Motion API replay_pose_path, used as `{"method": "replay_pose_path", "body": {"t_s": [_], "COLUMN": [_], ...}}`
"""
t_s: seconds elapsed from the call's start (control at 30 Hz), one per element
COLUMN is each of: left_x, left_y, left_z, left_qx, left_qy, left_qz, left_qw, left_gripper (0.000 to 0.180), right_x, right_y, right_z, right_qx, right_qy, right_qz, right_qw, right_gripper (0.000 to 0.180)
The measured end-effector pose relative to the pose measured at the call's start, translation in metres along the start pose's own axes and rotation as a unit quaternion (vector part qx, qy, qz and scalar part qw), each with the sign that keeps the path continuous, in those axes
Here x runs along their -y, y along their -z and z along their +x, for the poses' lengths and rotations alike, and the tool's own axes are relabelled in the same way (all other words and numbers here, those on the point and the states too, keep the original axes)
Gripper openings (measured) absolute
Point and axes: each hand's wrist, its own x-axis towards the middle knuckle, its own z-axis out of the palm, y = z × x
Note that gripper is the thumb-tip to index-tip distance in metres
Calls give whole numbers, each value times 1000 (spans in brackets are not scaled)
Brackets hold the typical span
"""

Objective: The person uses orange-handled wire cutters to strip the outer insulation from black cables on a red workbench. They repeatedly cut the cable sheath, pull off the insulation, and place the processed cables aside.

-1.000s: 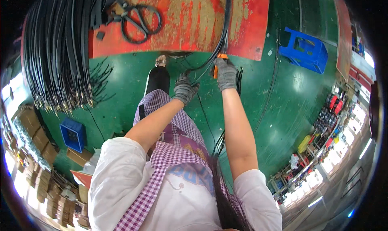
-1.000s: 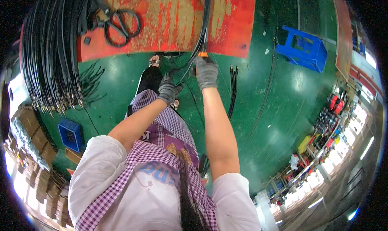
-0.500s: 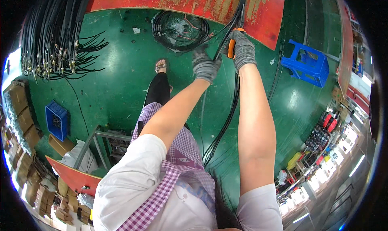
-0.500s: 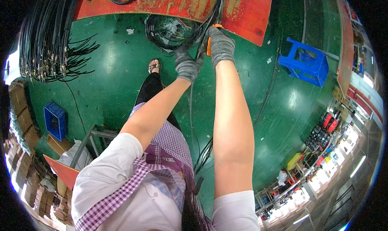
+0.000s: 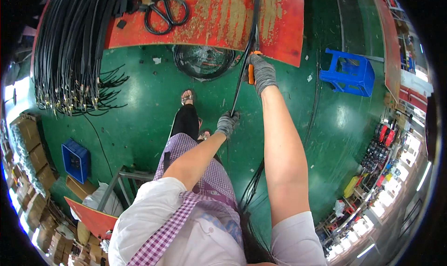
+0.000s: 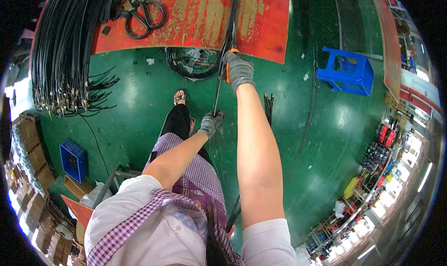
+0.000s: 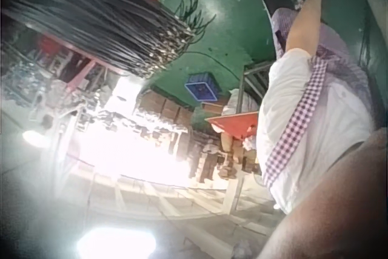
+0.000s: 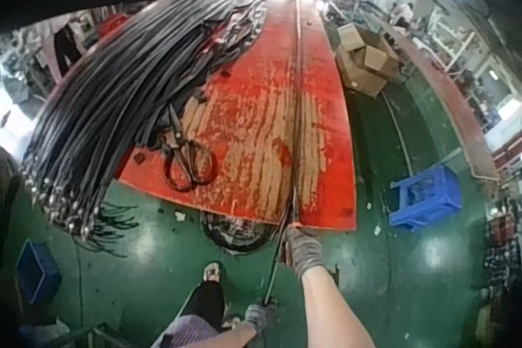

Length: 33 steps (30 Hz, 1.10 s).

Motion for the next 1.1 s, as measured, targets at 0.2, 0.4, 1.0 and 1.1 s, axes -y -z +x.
{"method": "replay_pose_path", "body": {"t_s": [0.2,0.4,1.0,1.1], "left_x": [-53,-44,54,-31], "left_y": [25,18,109,83], "left_z": [-29,-45,-7,-60], "left_qx": [17,87,20,111], "left_qy": [19,114,-18,22], "left_qz": [-16,-34,-33,48], "left_qw": [1000,989,999,992], "left_gripper": [28,30,19,21], "right_x": [-7,2,-8,4], "right_y": [11,3,-13,36], "right_z": [6,-4,2,-12], "right_qx": [5,50,-3,36], "right_qy": [-6,-30,188,92], "right_qz": [-7,-17,-114,-6], "right_qw": [1000,998,975,995], "right_gripper": [29,30,23,32]}}
